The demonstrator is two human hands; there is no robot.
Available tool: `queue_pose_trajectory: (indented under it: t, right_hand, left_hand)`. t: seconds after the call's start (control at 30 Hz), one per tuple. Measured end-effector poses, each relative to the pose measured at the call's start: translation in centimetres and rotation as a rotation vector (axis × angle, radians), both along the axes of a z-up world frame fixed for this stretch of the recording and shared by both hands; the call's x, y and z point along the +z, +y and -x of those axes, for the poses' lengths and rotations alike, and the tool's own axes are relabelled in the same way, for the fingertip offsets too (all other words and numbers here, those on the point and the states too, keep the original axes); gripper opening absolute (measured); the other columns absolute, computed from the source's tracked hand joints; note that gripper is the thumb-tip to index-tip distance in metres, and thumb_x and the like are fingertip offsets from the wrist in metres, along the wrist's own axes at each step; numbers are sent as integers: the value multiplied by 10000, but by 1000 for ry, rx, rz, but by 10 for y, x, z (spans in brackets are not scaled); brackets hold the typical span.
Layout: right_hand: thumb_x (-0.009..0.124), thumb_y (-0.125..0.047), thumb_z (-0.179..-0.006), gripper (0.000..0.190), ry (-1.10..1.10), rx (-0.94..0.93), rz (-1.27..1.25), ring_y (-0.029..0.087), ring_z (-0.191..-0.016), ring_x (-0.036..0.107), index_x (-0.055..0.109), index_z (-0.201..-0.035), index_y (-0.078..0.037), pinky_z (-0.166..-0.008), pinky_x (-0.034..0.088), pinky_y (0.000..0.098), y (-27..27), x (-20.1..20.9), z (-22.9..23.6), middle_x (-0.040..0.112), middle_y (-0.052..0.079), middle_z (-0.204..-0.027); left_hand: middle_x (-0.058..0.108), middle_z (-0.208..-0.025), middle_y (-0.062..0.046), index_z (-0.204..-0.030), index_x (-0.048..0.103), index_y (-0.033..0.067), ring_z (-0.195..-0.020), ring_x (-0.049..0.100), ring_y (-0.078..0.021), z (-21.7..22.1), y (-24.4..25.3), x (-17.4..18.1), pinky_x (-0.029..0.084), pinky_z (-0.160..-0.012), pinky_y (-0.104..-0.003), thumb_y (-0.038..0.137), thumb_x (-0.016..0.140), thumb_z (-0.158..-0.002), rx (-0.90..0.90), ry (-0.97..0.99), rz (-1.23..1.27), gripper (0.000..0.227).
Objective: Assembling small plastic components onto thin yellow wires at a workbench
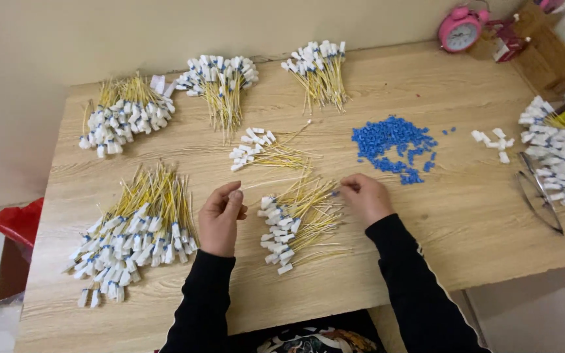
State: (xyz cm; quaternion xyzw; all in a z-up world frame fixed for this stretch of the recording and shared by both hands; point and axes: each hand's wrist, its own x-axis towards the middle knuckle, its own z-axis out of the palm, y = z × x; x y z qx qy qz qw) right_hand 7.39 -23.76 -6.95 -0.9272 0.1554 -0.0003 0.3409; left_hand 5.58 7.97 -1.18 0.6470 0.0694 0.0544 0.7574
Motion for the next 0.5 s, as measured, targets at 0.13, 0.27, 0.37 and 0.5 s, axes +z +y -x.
queue_pose_trajectory:
  t: [0.13,0.27,0.37,0.5]
  right_hand:
    - [732,-310,-787,298,45,99,71,257,-1009,680,715,-1056,-181,-853,539,403,29,65,21,749,50,-958]
    - [719,-345,-810,268,61,173,194,265,-1001,669,711,-1019,-177,-861,535,386,32,60,15,707,53,-928]
    - [692,-337,-829,208,39,205,243,266,-967,675,714,-978,-194,-826,543,376,30,52,14,677,52,-898]
    - [674,-363,-848,230,32,139,159,292,-943,677,700,-963,-166,-799,539,409,22,45,15,668,92,-866]
  left_hand:
    - [643,-830,-73,-1124,685,37,-707,657,-142,17,-17,22,595,-638,-247,68,640,-913,6,27,95,218]
    - [659,-855,-94,-1138,672,16,-705,667,-147,21,-28,14,605,-635,-251,118,591,-950,-30,50,202,228]
    - [668,-830,-111,-1135,674,15,-679,670,-156,21,-30,1,606,-615,-259,133,589,-955,-53,37,224,231]
    - [667,-817,-110,-1170,644,19,-665,664,-155,26,-35,8,599,-603,-244,133,603,-944,-61,34,257,256]
